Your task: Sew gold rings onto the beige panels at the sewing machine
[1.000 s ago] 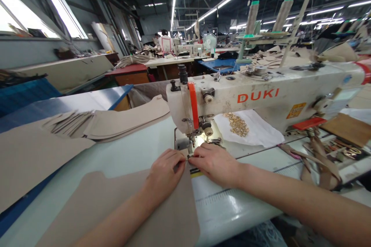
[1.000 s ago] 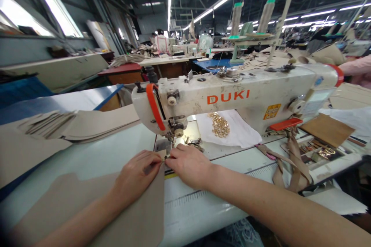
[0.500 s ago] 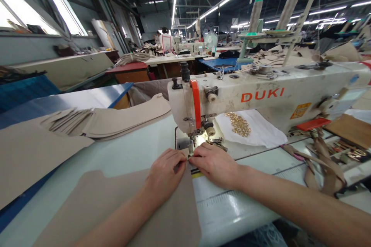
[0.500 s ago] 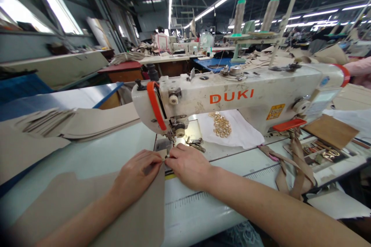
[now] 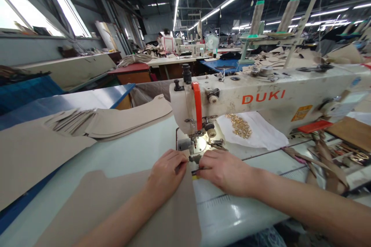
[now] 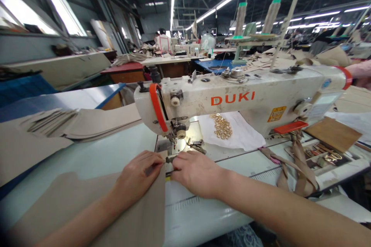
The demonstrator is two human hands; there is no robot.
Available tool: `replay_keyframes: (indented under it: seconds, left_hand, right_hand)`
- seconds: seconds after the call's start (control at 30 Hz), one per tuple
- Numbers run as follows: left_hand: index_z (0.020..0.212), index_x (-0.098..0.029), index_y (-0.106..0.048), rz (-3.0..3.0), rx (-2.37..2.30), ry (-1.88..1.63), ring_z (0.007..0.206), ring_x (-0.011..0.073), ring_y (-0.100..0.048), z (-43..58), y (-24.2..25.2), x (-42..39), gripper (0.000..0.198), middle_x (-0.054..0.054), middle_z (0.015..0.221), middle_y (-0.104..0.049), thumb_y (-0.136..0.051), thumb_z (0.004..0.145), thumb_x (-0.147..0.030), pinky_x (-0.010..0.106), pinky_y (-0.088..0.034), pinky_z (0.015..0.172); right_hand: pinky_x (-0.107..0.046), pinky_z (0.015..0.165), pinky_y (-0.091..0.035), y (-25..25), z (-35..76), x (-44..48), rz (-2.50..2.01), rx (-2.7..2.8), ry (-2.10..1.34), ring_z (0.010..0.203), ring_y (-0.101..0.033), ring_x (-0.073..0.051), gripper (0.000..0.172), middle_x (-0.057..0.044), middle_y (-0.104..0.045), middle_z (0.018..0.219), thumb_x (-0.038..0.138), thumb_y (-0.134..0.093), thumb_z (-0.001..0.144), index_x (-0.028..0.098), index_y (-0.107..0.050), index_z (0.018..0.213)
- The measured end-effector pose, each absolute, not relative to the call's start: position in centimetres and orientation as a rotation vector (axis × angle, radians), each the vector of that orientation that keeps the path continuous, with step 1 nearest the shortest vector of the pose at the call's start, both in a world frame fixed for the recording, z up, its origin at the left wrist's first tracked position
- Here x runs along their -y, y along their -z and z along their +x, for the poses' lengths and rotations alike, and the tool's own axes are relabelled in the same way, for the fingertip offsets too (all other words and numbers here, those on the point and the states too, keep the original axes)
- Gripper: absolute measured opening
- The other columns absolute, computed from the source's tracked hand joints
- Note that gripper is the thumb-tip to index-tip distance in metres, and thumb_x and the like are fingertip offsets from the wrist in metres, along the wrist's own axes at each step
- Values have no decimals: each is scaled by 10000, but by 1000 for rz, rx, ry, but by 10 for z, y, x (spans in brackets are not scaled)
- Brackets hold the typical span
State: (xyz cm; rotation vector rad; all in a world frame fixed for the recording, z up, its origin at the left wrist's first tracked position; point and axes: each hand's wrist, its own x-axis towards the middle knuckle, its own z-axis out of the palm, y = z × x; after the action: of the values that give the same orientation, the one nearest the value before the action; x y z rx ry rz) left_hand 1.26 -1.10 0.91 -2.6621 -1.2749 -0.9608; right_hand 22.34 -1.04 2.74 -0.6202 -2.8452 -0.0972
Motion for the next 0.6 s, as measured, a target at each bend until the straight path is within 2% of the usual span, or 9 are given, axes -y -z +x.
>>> replay_keyframes:
  seconds: [0.13, 0.3, 0.4, 0.6]
  left_hand:
    - [719, -198, -575, -2649, 1265, 973, 715, 161, -595, 12, -8, 11, 159, 17, 723, -656, -477, 816, -119, 287, -506, 684]
    - [710, -196, -575, -2654, 1240, 971, 700, 159, -596, 12, -9, 10, 166, 13, 711, -655, -483, 828, -124, 280, -507, 664]
    - [711, -198, -574, -2668, 1217, 960, 702, 159, -598, 12, -8, 9, 173, 14, 720, -659, -482, 844, -136, 277, -508, 661]
    - [727, -190, -571, -2647, 1168, 925, 697, 156, -586, 9, -6, 9, 195, 10, 713, -645, -451, 869, -133, 275, -503, 659]
  right_hand:
    - [-313, 771, -393, -31, 228, 24, -441, 2905, 178, 878, -482, -190, 160, -27, -592, 911, 198, -451, 937, 171, -595, 1001]
    - [-315, 799, -388, -17, 208, 19, -476, 2753, 209, 882, -490, -184, 189, -20, -598, 889, 234, -448, 939, 176, -584, 822]
    - [-304, 822, -394, -9, 197, 16, -533, 2636, 169, 870, -510, -177, 158, -30, -613, 893, 238, -458, 929, 160, -574, 854]
    - [-284, 720, -417, -3, 194, 20, -555, 2722, 98, 812, -551, -158, 132, -21, -647, 878, 227, -516, 903, 168, -580, 803]
